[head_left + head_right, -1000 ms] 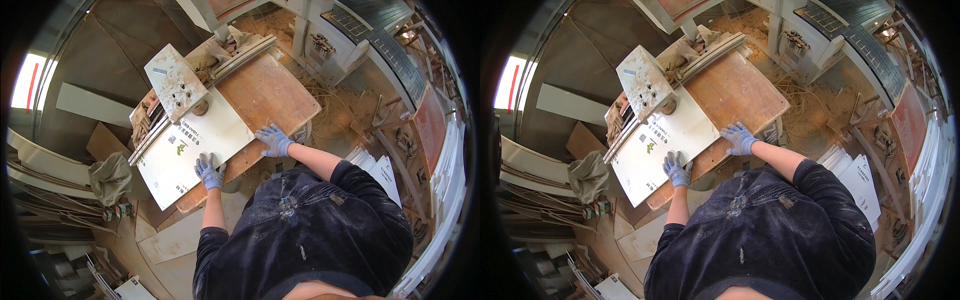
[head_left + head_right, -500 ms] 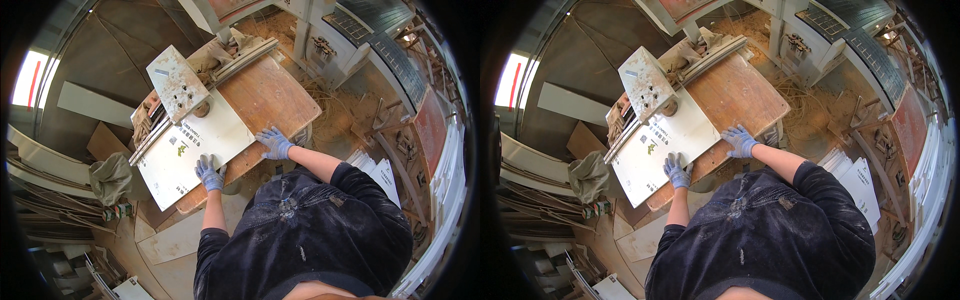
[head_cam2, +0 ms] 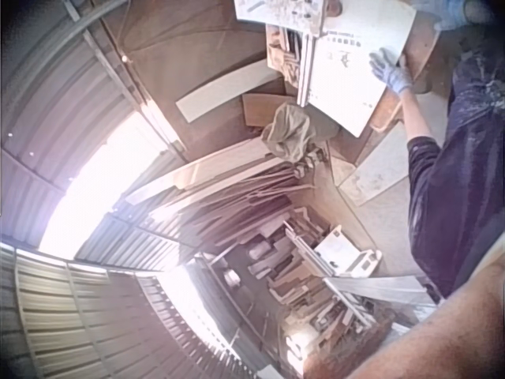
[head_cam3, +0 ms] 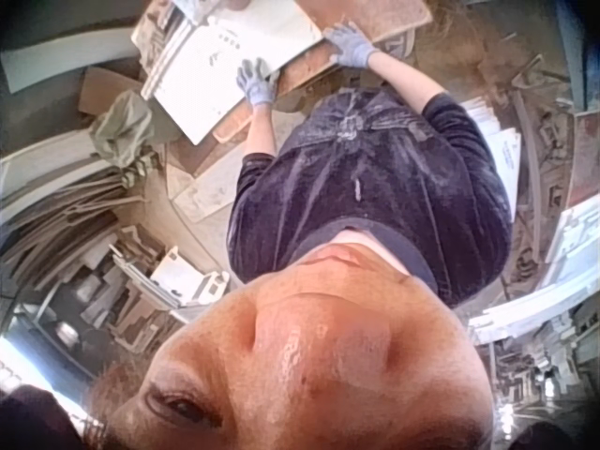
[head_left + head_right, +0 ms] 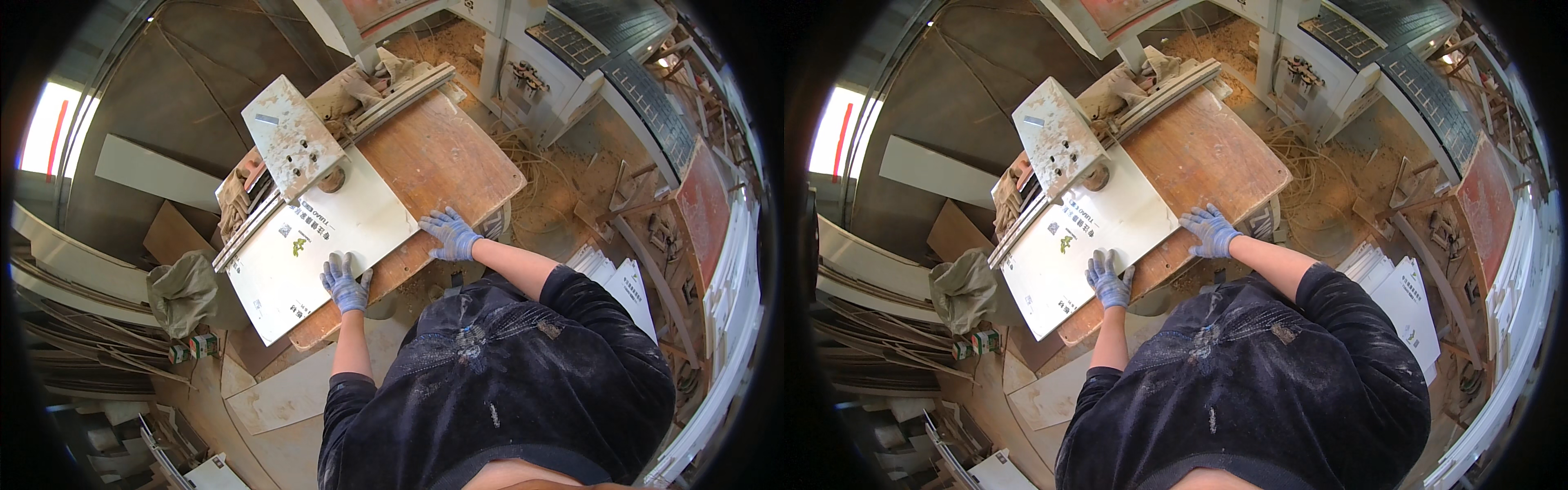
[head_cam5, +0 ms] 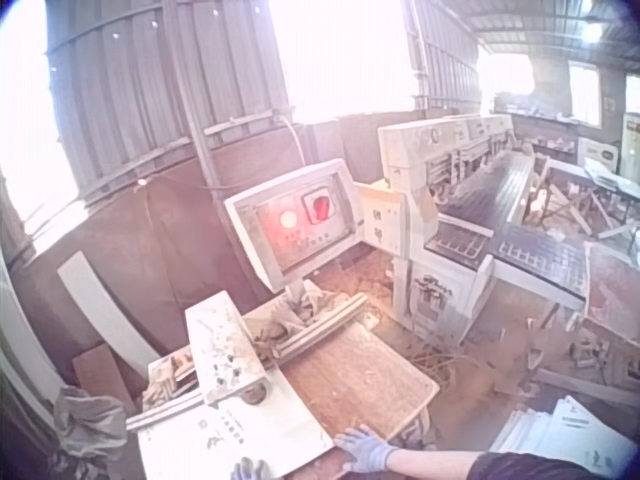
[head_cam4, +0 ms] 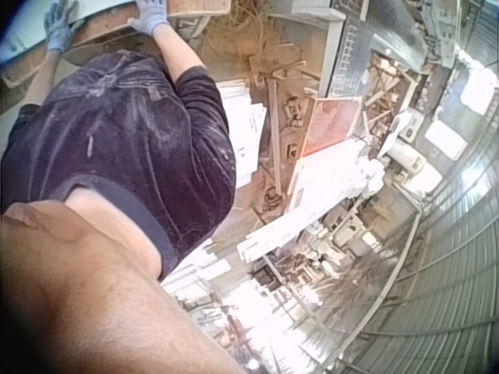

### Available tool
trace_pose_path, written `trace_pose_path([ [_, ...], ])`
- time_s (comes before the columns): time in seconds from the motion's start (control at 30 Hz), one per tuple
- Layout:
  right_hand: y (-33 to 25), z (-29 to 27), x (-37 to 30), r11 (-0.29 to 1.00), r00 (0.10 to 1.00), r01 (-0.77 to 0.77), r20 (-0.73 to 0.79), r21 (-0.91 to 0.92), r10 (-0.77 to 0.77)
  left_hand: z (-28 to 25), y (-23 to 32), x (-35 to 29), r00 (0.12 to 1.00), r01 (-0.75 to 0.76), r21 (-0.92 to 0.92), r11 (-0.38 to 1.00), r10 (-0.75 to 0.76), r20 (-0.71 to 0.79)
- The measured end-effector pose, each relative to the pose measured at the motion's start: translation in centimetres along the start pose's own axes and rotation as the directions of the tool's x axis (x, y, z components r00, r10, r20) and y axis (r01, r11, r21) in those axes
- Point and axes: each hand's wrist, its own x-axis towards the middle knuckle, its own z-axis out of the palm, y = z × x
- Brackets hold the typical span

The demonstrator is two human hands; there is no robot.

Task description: The person repeatedly feeds white rectangular panels into a vertical panel saw, cuts them, and stacks the finished pieces on a nearby table. The person wears gloves and handles each panel one at a time.

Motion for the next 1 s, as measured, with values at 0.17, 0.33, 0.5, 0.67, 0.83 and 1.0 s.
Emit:
trace_pose_path([
  [0.17,-0.2,0.0,0.0,1.0,1.0,-0.005,-0.027,0.006,0.005,-0.2,0.1,-0.1,1.0,-0.004,0.0,1.0,0.004,0.003],
  [0.33,-0.5,-0.1,-0.1,0.999,0.999,-0.037,-0.032,0.014,0.037,-0.4,0.1,-0.1,1.0,-0.008,-0.016,1.0,0.008,-0.004],
  [0.5,-1.3,0.3,-0.1,0.994,0.993,-0.1,-0.061,0.033,0.102,-0.2,-0.1,-0.1,1.0,-0.01,-0.046,0.999,0.01,-0.008],
  [0.67,-2.0,0.7,-0.1,0.99,0.985,-0.134,-0.102,0.049,0.138,-0.4,-0.2,-0.2,1.0,-0.025,-0.041,0.999,0.024,-0.012],
  [0.83,-1.9,1.0,0.0,0.991,0.985,-0.124,-0.118,0.054,0.13,-0.5,-0.1,-0.3,0.999,-0.027,-0.04,0.999,0.027,-0.024],
  [1.0,-1.6,1.1,0.0,0.99,0.986,-0.114,-0.113,0.084,0.123,-0.4,-0.1,-0.3,1.0,0.004,-0.054,0.999,-0.004,-0.005],
])
